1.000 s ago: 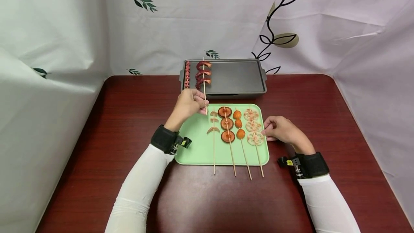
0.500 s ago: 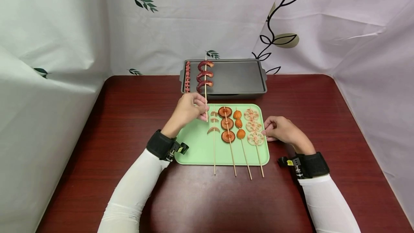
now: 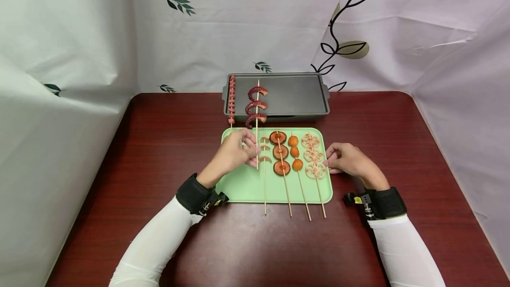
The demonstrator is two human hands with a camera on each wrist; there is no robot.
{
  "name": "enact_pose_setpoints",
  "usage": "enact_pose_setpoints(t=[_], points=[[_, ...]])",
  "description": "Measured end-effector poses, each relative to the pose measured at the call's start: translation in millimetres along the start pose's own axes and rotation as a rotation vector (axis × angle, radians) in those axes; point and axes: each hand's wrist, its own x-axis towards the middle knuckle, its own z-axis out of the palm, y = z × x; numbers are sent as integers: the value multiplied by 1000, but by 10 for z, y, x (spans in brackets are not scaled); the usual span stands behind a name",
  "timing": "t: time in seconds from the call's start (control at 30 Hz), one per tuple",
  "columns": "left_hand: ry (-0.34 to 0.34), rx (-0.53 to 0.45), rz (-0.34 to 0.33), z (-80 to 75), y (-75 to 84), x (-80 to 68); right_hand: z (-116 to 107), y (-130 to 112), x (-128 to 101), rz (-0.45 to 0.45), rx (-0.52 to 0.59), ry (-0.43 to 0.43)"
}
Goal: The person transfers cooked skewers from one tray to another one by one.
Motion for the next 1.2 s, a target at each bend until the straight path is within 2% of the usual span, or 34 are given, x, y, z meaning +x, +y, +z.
enact_pose_setpoints(t=[0.4, 0.97, 1.2], points=[[-89, -70, -20, 75, -48, -170, -6, -3, -10, -7, 1, -4], [-113, -101, -37, 177, -302, -440, 2, -3, -16, 21, -7, -2], [-103, -107, -44, 198, -403, -547, 1, 2, -21, 18, -3, -5]])
